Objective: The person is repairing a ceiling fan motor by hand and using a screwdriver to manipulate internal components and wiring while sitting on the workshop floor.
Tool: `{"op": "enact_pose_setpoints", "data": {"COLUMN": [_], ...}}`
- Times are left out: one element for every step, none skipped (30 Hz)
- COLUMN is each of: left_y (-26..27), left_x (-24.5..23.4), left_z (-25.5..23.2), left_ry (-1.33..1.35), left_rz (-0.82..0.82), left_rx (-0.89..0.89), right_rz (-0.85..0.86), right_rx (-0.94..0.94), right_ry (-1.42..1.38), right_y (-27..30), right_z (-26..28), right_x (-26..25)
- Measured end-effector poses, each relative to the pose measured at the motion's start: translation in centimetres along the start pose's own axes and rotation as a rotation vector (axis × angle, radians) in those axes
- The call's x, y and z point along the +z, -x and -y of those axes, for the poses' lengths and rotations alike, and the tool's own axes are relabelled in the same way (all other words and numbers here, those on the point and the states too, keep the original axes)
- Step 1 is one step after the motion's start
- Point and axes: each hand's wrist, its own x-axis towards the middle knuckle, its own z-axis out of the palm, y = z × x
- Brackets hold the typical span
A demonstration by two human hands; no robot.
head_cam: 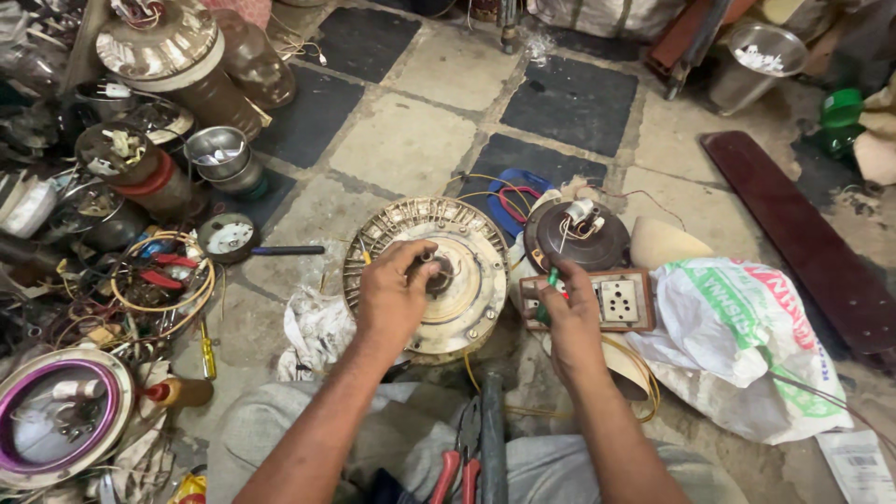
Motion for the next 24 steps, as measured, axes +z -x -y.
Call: {"op": "enact_pose_setpoints", "data": {"left_y": [0.0,0.0,0.1,0.1,0.0,0.0,0.0,0.0,-0.1,-0.1,-0.1,-0.2,-0.3,-0.4,-0.5,-0.6,-0.8,-1.0,-1.2,-1.5,-1.7,-2.0,-2.2,-2.3], "left_x": [-0.1,-0.2,-0.3,-0.3,-0.3,-0.3,-0.5,-0.7,-0.9,-1.2,-1.6,-2.0,-2.3,-2.7,-3.1,-3.3,-3.5,-3.6,-3.5,-3.4,-3.2,-2.9,-2.5,-2.3], "left_z": [0.0,0.1,0.1,0.3,0.4,0.5,0.6,0.6,0.5,0.3,0.0,-0.3,-0.7,-1.1,-1.4,-1.8,-2.1,-2.3,-2.6,-2.8,-2.9,-3.0,-2.9,-2.8], "left_ry": [0.016,0.032,0.048,0.031,0.015,0.000,0.003,0.004,0.006,-0.001,-0.008,-0.014,-0.020,-0.025,-0.030,-0.042,-0.053,-0.064,-0.096,-0.128,-0.159,-0.222,-0.284,-0.350], "left_rz": [0.025,0.048,0.072,0.082,0.093,0.105,0.123,0.141,0.159,0.158,0.158,0.157,0.160,0.163,0.166,0.174,0.183,0.190,0.187,0.185,0.184,0.204,0.224,0.243], "left_rx": [-0.030,-0.060,-0.090,-0.049,-0.008,0.031,0.036,0.039,0.043,0.085,0.128,0.172,0.186,0.199,0.212,0.204,0.196,0.188,0.158,0.130,0.102,0.111,0.120,0.128], "right_rz": [0.013,0.027,0.040,0.053,0.067,0.086,0.105,0.126,0.158,0.194,0.229,0.307,0.384,0.462,0.477,0.491,0.506,0.518,0.530,0.540,0.513,0.487,0.459,0.464], "right_rx": [-0.040,-0.082,-0.035,0.010,0.056,0.046,0.037,0.029,-0.002,-0.033,-0.065,-0.034,-0.002,0.030,0.028,0.026,0.024,-0.020,-0.063,-0.107,-0.078,-0.048,-0.018,-0.089], "right_ry": [0.022,0.045,0.051,0.058,0.066,0.085,0.103,0.121,0.174,0.224,0.275,0.258,0.241,0.225,0.282,0.342,0.402,0.443,0.484,0.525,0.585,0.644,0.703,0.694], "right_y": [-0.1,-0.1,0.0,0.2,0.3,0.5,0.7,0.9,1.1,1.3,1.7,2.0,2.6,3.1,3.6,4.2,4.6,4.8,4.8,4.7,4.5,4.3,4.0,3.7], "right_z": [-0.1,-0.2,-0.3,-0.2,0.0,0.1,0.2,0.3,0.4,0.3,0.3,0.2,0.1,0.0,-0.1,-0.1,0.0,0.2,0.4,0.6,0.9,1.1,1.3,1.3], "right_x": [0.1,0.1,0.1,0.2,0.3,0.4,0.6,0.7,0.9,1.1,1.3,1.5,1.8,2.1,2.5,2.8,3.2,3.6,4.1,4.5,4.8,5.0,5.0,5.0]}}
